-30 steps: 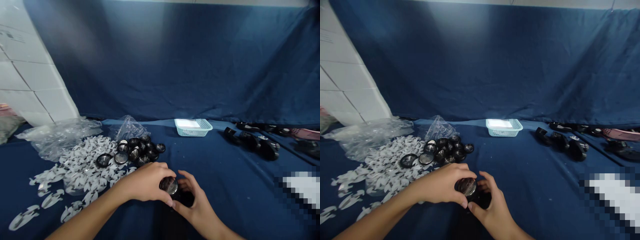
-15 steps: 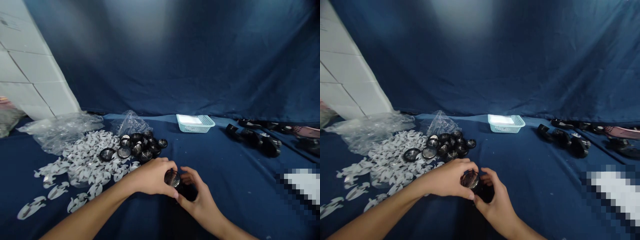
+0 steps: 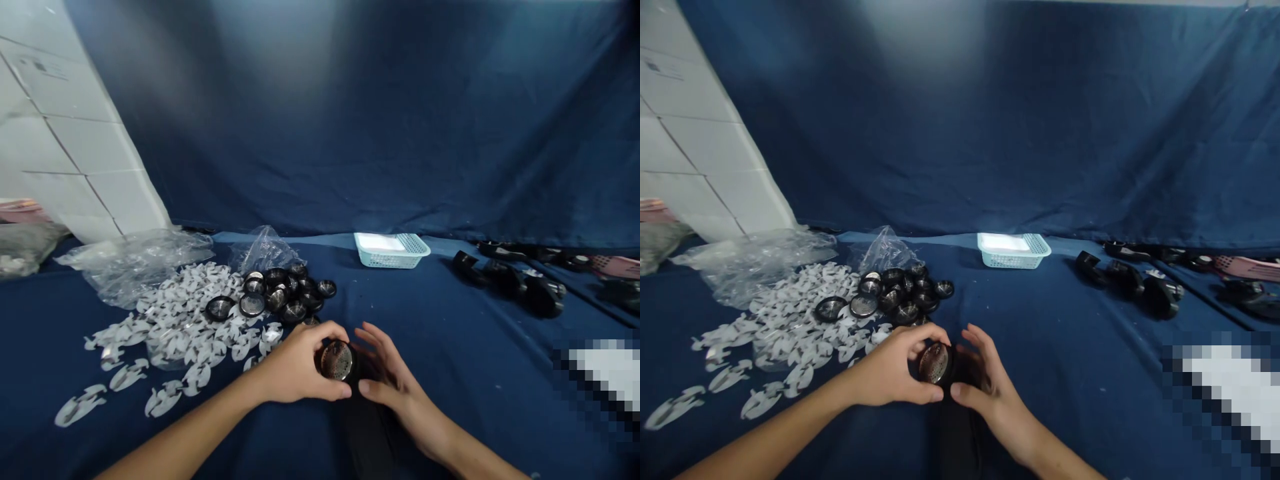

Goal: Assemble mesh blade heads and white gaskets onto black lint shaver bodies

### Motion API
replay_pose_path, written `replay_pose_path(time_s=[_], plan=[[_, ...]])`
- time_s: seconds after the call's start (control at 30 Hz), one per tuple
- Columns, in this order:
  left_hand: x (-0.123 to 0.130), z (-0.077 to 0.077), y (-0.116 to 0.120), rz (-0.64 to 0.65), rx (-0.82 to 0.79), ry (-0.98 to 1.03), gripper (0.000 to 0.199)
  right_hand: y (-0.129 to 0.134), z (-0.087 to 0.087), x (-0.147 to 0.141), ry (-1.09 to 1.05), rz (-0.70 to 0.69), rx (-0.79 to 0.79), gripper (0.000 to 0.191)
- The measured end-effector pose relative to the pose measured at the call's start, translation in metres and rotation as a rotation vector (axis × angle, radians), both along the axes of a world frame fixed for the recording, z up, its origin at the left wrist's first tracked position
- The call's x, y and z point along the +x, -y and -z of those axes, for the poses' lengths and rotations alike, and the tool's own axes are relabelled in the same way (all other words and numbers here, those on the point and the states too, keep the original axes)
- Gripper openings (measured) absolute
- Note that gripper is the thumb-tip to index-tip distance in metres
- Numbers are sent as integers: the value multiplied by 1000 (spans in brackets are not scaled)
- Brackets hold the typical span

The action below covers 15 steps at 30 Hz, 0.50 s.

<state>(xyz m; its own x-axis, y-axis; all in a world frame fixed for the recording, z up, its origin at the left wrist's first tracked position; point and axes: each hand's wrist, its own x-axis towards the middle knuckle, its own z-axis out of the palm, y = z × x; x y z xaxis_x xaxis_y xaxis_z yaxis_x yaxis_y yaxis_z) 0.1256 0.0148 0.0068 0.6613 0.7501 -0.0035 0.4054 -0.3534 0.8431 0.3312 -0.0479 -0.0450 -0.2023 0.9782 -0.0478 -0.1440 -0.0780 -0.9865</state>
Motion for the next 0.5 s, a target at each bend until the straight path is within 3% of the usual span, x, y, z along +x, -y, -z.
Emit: replay_pose_path(time_s=[0.13,0.2,0.27,0.37,0.5], plan=[[0,4,3,-42,4,238,53,7,-14,-2,-213,-30,-224,57],[0,7,3,-39,-4,310,55,9,-18,-4,-280,-111,-287,61],[0,11,3,-44,11,357,57,10,-19,-5,-282,-136,-273,64],[-1,19,2,-81,86,391,57,9,-16,-3,-244,-66,-204,64],[-3,26,4,-126,130,380,60,6,-11,4,-97,-39,-79,68]])
